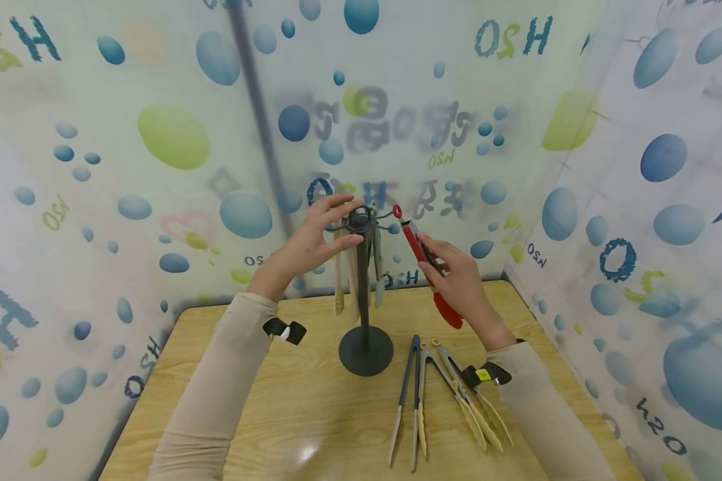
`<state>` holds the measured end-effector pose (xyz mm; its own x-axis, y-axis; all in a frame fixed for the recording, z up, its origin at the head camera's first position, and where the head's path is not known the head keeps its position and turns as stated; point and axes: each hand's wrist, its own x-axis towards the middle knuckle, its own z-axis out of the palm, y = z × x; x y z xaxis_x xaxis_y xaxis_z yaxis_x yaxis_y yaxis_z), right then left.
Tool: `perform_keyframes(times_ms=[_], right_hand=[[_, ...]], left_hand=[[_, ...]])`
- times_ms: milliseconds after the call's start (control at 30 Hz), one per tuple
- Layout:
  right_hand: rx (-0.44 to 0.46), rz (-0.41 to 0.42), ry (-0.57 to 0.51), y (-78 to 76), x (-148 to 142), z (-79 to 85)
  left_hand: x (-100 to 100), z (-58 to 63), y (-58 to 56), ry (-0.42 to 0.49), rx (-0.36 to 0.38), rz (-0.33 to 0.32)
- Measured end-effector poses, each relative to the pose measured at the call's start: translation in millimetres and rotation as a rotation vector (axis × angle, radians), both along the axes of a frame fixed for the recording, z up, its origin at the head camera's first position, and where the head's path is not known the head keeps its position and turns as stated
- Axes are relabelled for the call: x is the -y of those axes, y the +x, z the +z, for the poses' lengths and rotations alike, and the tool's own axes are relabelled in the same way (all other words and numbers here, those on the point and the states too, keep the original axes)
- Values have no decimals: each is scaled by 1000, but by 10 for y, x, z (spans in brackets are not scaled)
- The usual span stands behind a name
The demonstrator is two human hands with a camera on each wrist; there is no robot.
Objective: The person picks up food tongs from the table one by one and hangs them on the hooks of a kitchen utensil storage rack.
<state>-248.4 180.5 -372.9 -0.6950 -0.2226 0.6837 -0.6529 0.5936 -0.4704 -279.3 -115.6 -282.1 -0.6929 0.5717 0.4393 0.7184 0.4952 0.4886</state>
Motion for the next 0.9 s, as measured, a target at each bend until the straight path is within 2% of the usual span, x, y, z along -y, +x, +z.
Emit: perform_keyframes(times_ms=[400,900], right_hand=[[-1,22,13,10,69,6],[18,31,-7,-3,111,-33]], left_hand=[[9,-18,-2,20,2,-15],[13,-30,-3,18,5,-3]])
